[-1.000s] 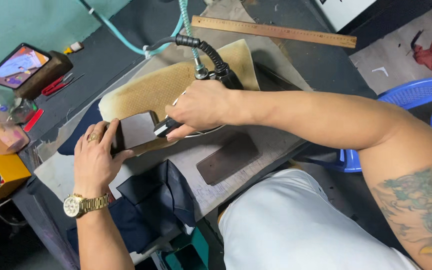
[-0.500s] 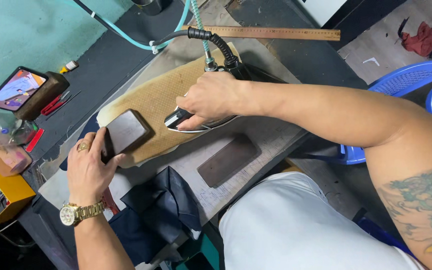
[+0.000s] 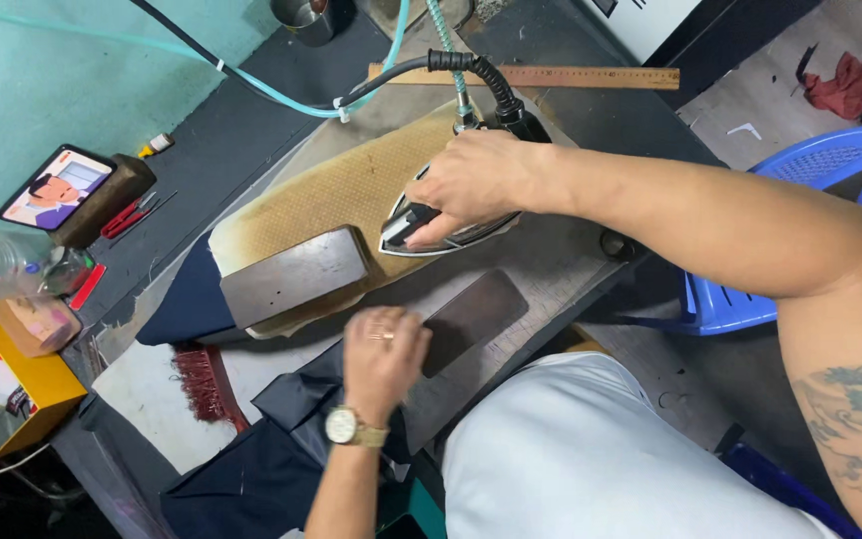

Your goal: The person cuts a piece of blue fabric using large shears, marks the fabric with pink chalk, and then irons the fabric on a specialized wooden block.

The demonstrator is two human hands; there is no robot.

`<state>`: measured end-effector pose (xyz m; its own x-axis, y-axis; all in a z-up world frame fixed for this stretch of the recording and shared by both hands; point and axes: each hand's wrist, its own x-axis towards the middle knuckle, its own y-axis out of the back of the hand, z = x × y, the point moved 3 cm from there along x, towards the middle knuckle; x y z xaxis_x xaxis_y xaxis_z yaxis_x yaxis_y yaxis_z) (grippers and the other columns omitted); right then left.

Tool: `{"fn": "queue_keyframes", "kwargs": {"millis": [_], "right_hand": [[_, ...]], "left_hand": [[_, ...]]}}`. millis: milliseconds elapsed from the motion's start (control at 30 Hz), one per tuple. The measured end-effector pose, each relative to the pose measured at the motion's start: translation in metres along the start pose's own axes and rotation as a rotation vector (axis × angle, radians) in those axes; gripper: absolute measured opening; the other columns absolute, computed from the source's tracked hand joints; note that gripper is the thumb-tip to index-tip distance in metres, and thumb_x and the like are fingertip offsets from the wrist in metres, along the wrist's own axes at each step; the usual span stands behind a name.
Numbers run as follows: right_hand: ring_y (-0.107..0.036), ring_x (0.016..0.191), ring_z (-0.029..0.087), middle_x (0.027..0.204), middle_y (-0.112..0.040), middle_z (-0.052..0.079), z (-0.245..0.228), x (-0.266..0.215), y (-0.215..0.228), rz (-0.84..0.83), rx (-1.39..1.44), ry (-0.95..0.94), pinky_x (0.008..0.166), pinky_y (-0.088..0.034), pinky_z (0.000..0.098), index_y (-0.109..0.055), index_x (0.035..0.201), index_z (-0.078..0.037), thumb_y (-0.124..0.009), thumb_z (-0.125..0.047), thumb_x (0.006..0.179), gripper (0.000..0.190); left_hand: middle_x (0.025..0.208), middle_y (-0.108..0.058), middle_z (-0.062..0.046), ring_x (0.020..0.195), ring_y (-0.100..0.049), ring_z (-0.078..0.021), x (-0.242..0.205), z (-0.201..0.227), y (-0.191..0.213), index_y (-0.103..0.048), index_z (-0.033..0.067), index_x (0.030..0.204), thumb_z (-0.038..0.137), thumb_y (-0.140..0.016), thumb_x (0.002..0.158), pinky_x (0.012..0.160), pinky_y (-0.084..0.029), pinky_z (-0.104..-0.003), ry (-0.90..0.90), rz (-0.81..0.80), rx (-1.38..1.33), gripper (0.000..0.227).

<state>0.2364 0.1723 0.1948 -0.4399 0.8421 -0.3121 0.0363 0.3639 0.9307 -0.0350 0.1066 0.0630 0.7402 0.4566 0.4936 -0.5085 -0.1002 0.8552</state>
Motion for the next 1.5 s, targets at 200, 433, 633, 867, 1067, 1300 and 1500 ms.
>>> {"fn": "queue_keyframes", "kwargs": {"millis": [200,433,633,867,1067,1300,1500], "right_hand": [[-0.073,0.091,0.055,0.092,-0.072,0.035,-0.002,0.006,0.01,0.15,0.161,-0.347,0.084,-0.056,0.0598,-0.06,0.104,-0.001,-0.035,-0.069,0.106,0.071],[-0.064,0.047,0.023,0.056,-0.06,0.002,0.038,0.053,-0.02,0.347,-0.006,-0.668,0.039,-0.051,0.0424,-0.055,0.134,0.004,-0.038,-0.068,0.108,0.079],[-0.073,0.059,0.034,0.066,-0.07,0.009,0.044,0.058,-0.016,0.347,0.022,-0.708,0.051,-0.059,0.0524,-0.051,0.14,0.005,-0.035,-0.069,0.107,0.082],[-0.075,0.068,0.04,0.075,-0.073,0.015,0.059,0.055,-0.008,0.335,0.004,-0.653,0.054,-0.059,0.054,-0.055,0.115,0.001,-0.04,-0.071,0.108,0.073],[-0.075,0.071,0.043,0.079,-0.074,0.02,0.083,0.054,-0.009,0.296,-0.019,-0.564,0.056,-0.059,0.0556,-0.053,0.123,0.002,-0.037,-0.073,0.108,0.078],[-0.075,0.07,0.04,0.073,-0.074,0.019,0.102,0.029,0.005,0.173,0.036,-0.443,0.052,-0.061,0.0531,-0.045,0.151,0.003,-0.031,-0.071,0.105,0.088],[-0.073,0.084,0.043,0.088,-0.069,0.023,0.174,0.019,0.043,0.002,0.331,-0.416,0.07,-0.061,0.0577,-0.033,0.157,0.006,-0.032,-0.063,0.108,0.085]], "left_hand": [[0.144,-0.052,-0.021,0.138,-0.049,-0.0387,-0.026,0.079,-0.054,-0.063,0.0184,0.131,0.039,-0.08,0.085,0.111,-0.036,-0.058,-0.022,-0.274,-0.216,0.053],[0.149,-0.048,-0.026,0.135,-0.049,-0.0417,-0.016,0.076,-0.052,-0.057,0.0215,0.138,0.034,-0.074,0.091,0.105,-0.041,-0.055,0.026,-0.351,-0.148,0.052],[0.147,-0.048,-0.025,0.131,-0.05,-0.0382,-0.02,0.063,-0.062,-0.052,0.0292,0.145,0.04,-0.073,0.09,0.092,-0.044,-0.052,0.067,-0.481,-0.094,0.06],[0.141,-0.053,-0.021,0.125,-0.051,-0.0378,-0.014,0.066,-0.002,-0.057,0.0261,0.141,0.046,-0.066,0.091,0.095,-0.041,-0.049,0.362,-0.529,-0.429,0.054],[0.128,-0.058,-0.026,0.103,-0.066,-0.0383,0.098,0.043,0.044,-0.054,0.0147,0.146,0.048,-0.065,0.087,0.07,-0.057,-0.05,0.769,-0.096,-0.242,0.069],[0.103,-0.065,-0.026,0.094,-0.059,-0.0465,0.183,-0.013,-0.04,-0.061,0.0178,0.137,0.056,-0.062,0.085,0.078,-0.044,-0.057,0.931,-0.103,0.303,0.065],[0.108,-0.063,-0.023,0.093,-0.057,-0.0407,0.2,0.021,-0.055,-0.06,0.0199,0.139,0.06,-0.06,0.088,0.075,-0.041,-0.051,0.92,-0.082,0.418,0.065]]}}
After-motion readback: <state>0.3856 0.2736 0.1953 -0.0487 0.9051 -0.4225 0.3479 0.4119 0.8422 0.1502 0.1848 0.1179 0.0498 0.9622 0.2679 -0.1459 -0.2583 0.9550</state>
